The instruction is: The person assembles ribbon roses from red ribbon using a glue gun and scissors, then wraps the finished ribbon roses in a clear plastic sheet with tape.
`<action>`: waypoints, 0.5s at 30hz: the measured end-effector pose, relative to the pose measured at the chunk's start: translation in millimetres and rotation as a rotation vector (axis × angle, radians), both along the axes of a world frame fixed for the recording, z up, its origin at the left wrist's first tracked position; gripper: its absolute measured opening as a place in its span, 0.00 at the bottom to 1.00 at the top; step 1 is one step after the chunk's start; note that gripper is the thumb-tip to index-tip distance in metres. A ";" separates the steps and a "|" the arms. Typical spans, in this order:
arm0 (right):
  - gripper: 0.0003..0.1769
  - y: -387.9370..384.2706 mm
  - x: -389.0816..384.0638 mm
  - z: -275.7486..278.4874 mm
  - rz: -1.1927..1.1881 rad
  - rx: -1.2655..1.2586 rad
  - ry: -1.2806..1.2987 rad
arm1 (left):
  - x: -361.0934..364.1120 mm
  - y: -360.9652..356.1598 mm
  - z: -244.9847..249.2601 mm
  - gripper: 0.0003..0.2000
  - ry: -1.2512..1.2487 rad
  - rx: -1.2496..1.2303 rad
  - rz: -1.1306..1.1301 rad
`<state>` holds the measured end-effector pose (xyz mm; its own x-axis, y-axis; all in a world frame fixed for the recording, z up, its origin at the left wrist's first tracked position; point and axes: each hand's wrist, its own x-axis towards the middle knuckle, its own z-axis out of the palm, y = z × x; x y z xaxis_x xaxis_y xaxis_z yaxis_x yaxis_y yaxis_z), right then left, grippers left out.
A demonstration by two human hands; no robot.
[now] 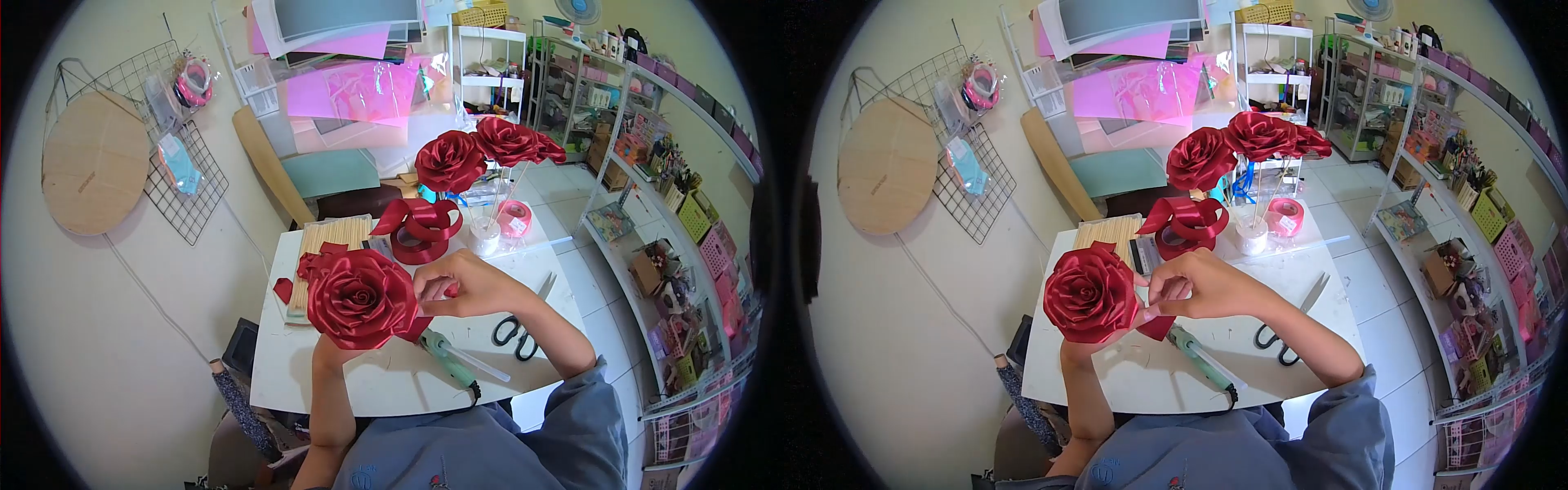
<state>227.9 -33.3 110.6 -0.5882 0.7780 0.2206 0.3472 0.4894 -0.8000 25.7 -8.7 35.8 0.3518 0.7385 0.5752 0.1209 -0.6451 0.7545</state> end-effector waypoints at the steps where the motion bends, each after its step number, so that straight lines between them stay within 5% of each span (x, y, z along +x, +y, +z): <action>1: 0.06 1.7 1.5 -1.4 0.019 -0.071 0.033 | 0.9 -1.6 4.4 0.18 0.090 0.112 0.017; 7: 0.05 12.2 3.6 -14.7 0.099 -0.218 0.233 | 7.5 -5.8 23.3 0.19 0.191 0.259 0.019; 9: 0.06 11.7 0.7 -12.5 0.098 -0.250 0.230 | 10.5 -11.0 36.4 0.19 0.097 -0.095 -0.116; 15: 0.08 18.1 -2.8 -12.6 0.155 -0.296 0.239 | 6.6 -0.2 28.1 0.21 0.142 0.076 -0.135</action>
<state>225.1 -15.2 98.0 -0.6626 0.7348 0.1455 0.0746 0.2580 -0.9633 32.3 -8.8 63.9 0.5261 0.6358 0.5647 0.1316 -0.7169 0.6846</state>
